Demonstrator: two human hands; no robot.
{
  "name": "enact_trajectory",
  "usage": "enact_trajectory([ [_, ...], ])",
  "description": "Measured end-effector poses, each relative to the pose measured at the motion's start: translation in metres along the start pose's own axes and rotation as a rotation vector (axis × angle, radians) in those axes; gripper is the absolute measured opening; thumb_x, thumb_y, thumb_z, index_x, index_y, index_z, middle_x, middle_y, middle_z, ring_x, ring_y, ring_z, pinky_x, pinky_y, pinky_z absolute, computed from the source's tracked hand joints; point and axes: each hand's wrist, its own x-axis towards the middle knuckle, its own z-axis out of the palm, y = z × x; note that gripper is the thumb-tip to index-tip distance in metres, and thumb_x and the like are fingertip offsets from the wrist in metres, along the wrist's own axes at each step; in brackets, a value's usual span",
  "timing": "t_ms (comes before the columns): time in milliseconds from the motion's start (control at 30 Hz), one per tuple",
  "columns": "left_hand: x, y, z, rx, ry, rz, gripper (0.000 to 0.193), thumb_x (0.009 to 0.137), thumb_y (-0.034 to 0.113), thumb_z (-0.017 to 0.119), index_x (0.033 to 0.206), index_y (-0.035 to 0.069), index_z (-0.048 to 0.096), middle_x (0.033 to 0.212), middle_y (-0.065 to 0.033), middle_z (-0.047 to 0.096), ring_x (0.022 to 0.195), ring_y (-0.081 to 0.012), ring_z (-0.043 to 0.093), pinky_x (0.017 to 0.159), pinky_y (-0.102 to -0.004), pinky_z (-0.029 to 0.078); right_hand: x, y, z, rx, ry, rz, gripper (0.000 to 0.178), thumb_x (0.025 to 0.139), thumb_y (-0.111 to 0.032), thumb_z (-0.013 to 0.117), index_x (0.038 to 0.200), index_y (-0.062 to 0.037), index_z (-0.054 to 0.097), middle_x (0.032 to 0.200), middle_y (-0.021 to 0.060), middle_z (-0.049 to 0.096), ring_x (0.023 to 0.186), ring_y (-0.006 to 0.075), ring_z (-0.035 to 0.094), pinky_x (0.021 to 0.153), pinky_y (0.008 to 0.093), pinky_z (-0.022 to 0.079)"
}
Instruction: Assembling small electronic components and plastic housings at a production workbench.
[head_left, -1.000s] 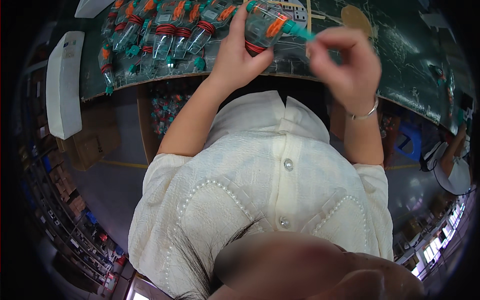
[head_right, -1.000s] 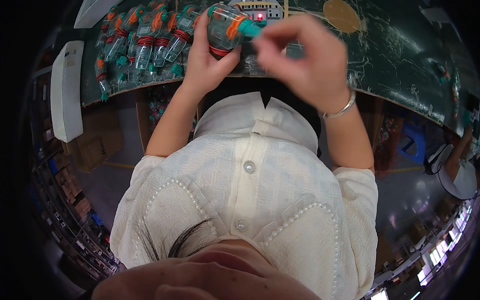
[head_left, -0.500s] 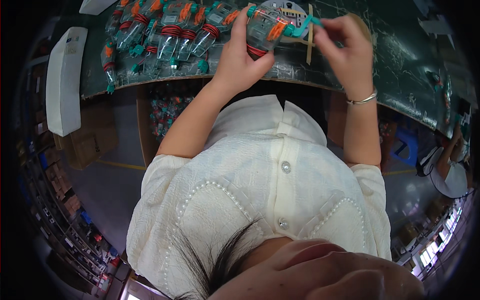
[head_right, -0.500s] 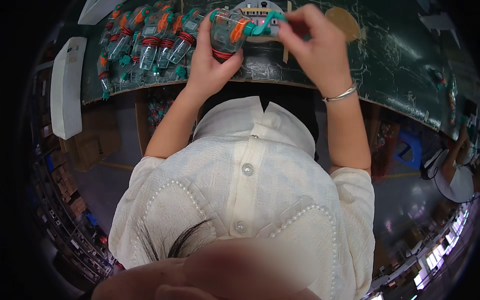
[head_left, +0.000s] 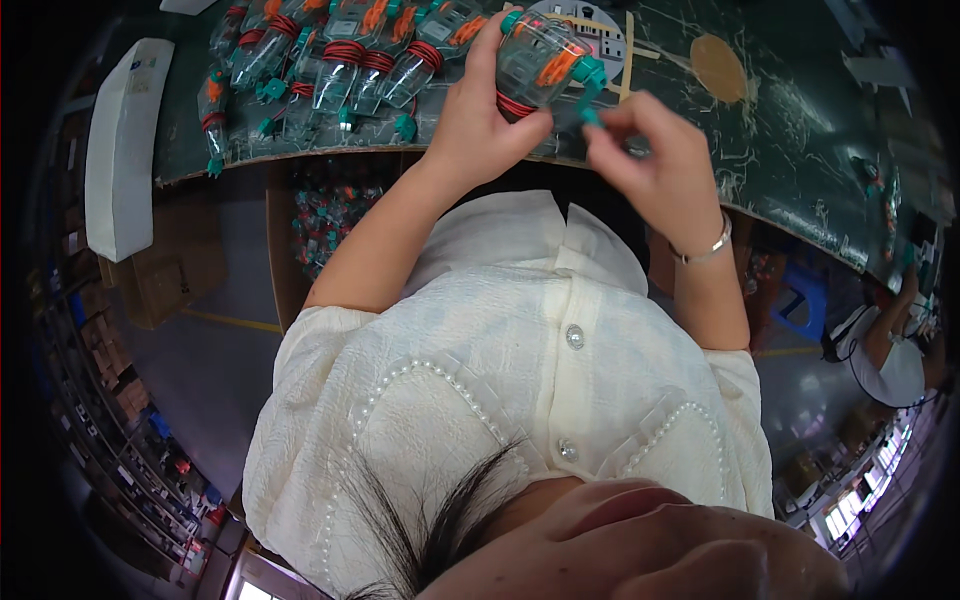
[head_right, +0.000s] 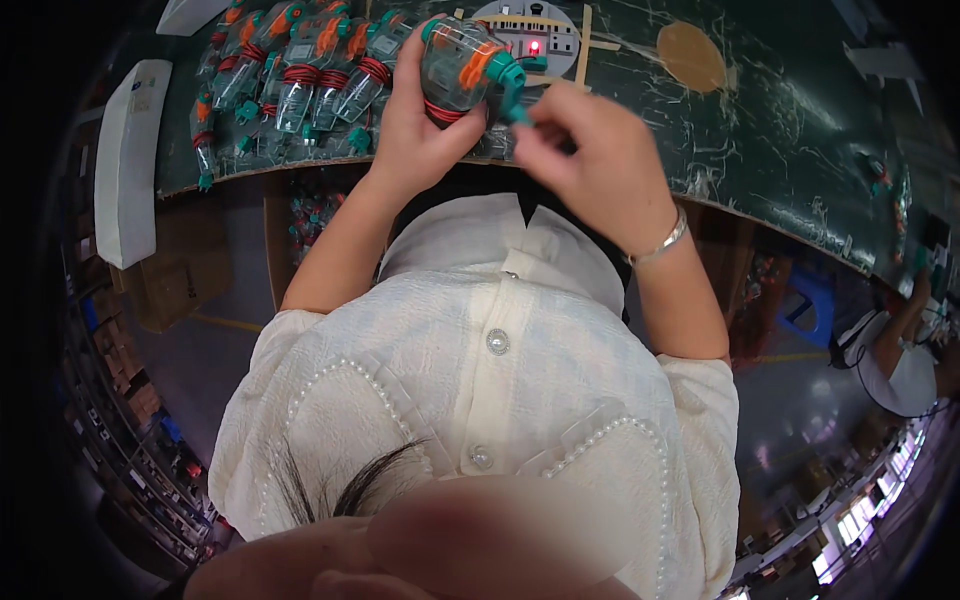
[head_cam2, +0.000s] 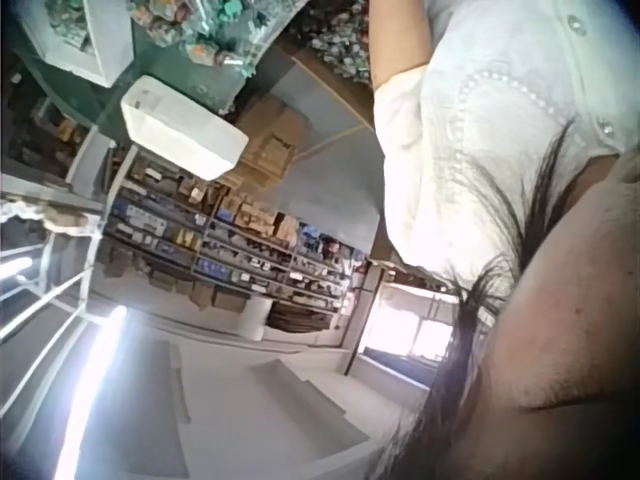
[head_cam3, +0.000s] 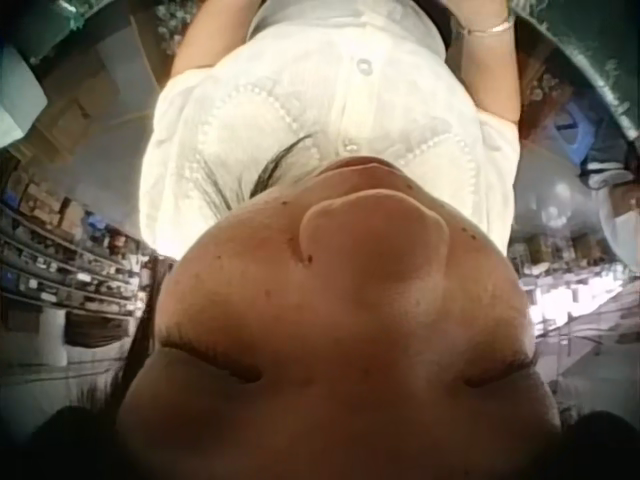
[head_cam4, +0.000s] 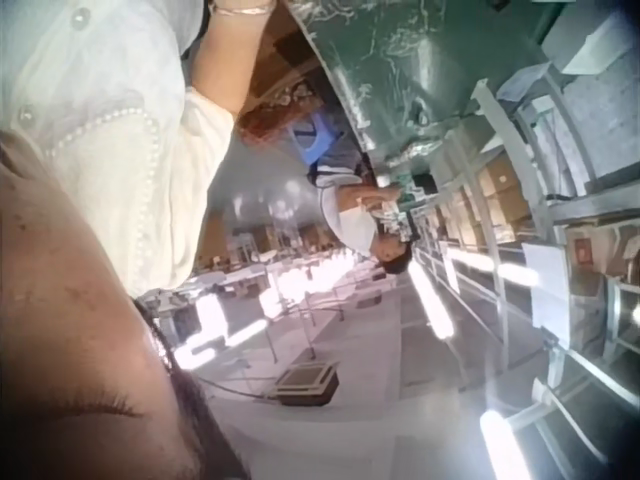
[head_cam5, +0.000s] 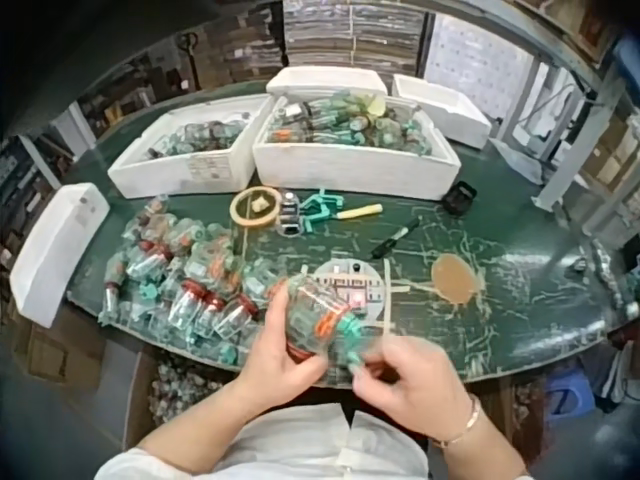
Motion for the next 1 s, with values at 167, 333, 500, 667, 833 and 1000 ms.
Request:
enact_trajectory([
  [167, 0.0, 0.011, -0.003, -0.049, -0.088, -0.15, 0.095, 0.077, 0.003, 0.069, 0.154, -0.004, 0.013, 0.132, -0.0246, 0.053, 0.115, -0.0293, 0.059, 0.096, -0.0363, 0.047, 0.016, -0.011, -0.026, 0.03, 0.234, -0.147, 0.02, 0.079, -0.013, 0.081, 0.093, -0.0044, 0.071, 0.082, 0.0057, 0.071, 0.075, 0.0173, 0.066, 0.069, 0.0301, 0.051],
  [333, -0.002, -0.001, 0.001, 0.017, 0.035, 0.009, 0.087, 0.08, 0.003, 0.072, 0.153, 0.003, 0.024, 0.13, -0.0125, 0.058, 0.119, -0.0201, 0.058, 0.103, -0.0345, 0.045, 0.014, 0.004, -0.012, -0.102, 0.175, 0.012, 0.015, 0.08, -0.013, 0.078, 0.088, -0.0052, 0.068, 0.078, 0.0079, 0.069, 0.072, 0.0212, 0.067, 0.066, 0.0318, 0.051],
  [500, -0.002, 0.003, -0.002, -0.013, -0.065, -0.039, 0.097, 0.079, 0.004, 0.069, 0.155, -0.004, 0.01, 0.133, -0.0245, 0.053, 0.118, -0.029, 0.058, 0.099, -0.0367, 0.045, 0.01, -0.009, -0.01, 0.081, -0.041, -0.23, 0.017, 0.077, -0.012, 0.08, 0.088, -0.0051, 0.068, 0.078, 0.0038, 0.068, 0.074, 0.0203, 0.063, 0.077, 0.0321, 0.048],
  [667, -0.002, 0.008, -0.003, 0.018, -0.097, -0.174, 0.099, 0.079, 0.007, 0.071, 0.155, -0.003, 0.009, 0.135, -0.0259, 0.051, 0.12, -0.0315, 0.057, 0.1, -0.0368, 0.045, 0.023, 0.005, -0.021, 0.194, 0.294, -0.017, 0.021, 0.082, -0.014, 0.081, 0.096, -0.0031, 0.07, 0.084, 0.0037, 0.071, 0.08, 0.0095, 0.065, 0.074, 0.0244, 0.051],
  [833, 0.001, 0.01, -0.006, 0.015, -0.08, -0.135, 0.099, 0.078, 0.008, 0.072, 0.155, -0.003, 0.011, 0.135, -0.0266, 0.052, 0.12, -0.0335, 0.057, 0.1, -0.0376, 0.045, 0.003, 0.014, -0.003, 0.015, 0.187, 0.145, 0.016, 0.081, -0.012, 0.077, 0.089, -0.0025, 0.066, 0.078, 0.0068, 0.069, 0.074, 0.0183, 0.065, 0.071, 0.0308, 0.051],
  [1000, 0.0, 0.007, -0.005, 0.023, -0.097, -0.032, 0.1, 0.076, 0.007, 0.072, 0.155, -0.003, 0.011, 0.133, -0.0275, 0.052, 0.118, -0.0348, 0.058, 0.101, -0.0388, 0.045, -0.001, -0.013, -0.006, 0.153, -0.046, -0.133, 0.017, 0.079, -0.007, 0.078, 0.087, -0.0025, 0.064, 0.078, 0.0041, 0.068, 0.074, 0.0189, 0.065, 0.079, 0.0328, 0.047],
])
